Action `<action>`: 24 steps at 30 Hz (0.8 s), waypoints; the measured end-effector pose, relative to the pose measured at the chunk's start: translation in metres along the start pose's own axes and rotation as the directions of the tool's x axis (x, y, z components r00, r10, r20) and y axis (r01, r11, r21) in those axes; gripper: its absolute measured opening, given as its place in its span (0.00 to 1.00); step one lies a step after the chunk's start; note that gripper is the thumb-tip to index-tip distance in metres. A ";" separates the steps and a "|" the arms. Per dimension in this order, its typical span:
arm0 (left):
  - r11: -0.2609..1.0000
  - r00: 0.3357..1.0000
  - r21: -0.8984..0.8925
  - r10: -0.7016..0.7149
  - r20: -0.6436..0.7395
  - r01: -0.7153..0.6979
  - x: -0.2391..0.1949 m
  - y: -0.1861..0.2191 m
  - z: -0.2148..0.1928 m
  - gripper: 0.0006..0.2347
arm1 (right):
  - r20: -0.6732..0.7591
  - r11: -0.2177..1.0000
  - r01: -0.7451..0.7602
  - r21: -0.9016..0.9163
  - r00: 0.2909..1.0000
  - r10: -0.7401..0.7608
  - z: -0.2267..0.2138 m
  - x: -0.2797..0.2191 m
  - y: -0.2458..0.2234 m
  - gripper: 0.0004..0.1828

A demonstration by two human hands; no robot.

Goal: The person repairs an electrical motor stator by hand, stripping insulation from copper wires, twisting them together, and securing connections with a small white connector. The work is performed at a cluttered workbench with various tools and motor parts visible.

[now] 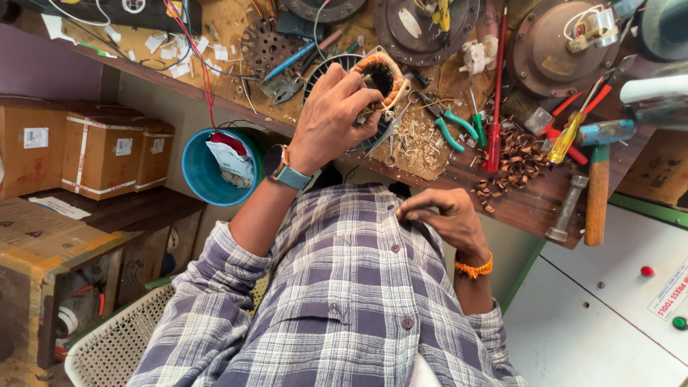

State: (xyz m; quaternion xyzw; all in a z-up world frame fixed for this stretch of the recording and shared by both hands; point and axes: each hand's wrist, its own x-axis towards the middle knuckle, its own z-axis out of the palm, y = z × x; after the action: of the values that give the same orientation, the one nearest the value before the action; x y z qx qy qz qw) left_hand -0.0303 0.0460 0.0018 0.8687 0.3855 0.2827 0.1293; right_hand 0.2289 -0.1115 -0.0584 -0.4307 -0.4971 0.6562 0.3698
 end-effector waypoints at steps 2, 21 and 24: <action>1.000 1.000 -0.006 -0.009 -0.001 0.009 0.000 0.001 0.001 0.10 | -0.177 0.993 -0.013 0.119 0.984 0.034 0.007 0.004 0.000 0.09; 0.998 1.000 -0.069 -0.008 0.019 0.009 0.004 -0.001 -0.003 0.10 | -0.481 0.940 0.174 -0.293 0.823 -0.302 0.054 0.096 -0.041 0.06; 0.997 1.000 -0.080 -0.001 0.018 0.003 0.004 -0.004 -0.001 0.10 | -0.481 0.985 0.171 0.010 0.865 -0.145 0.048 0.076 -0.026 0.07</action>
State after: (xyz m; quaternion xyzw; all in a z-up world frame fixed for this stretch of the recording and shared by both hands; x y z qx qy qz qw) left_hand -0.0307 0.0518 0.0026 0.8649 0.3736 0.2900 0.1679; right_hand 0.1591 -0.0520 -0.0416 -0.5274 -0.4067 0.5097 0.5447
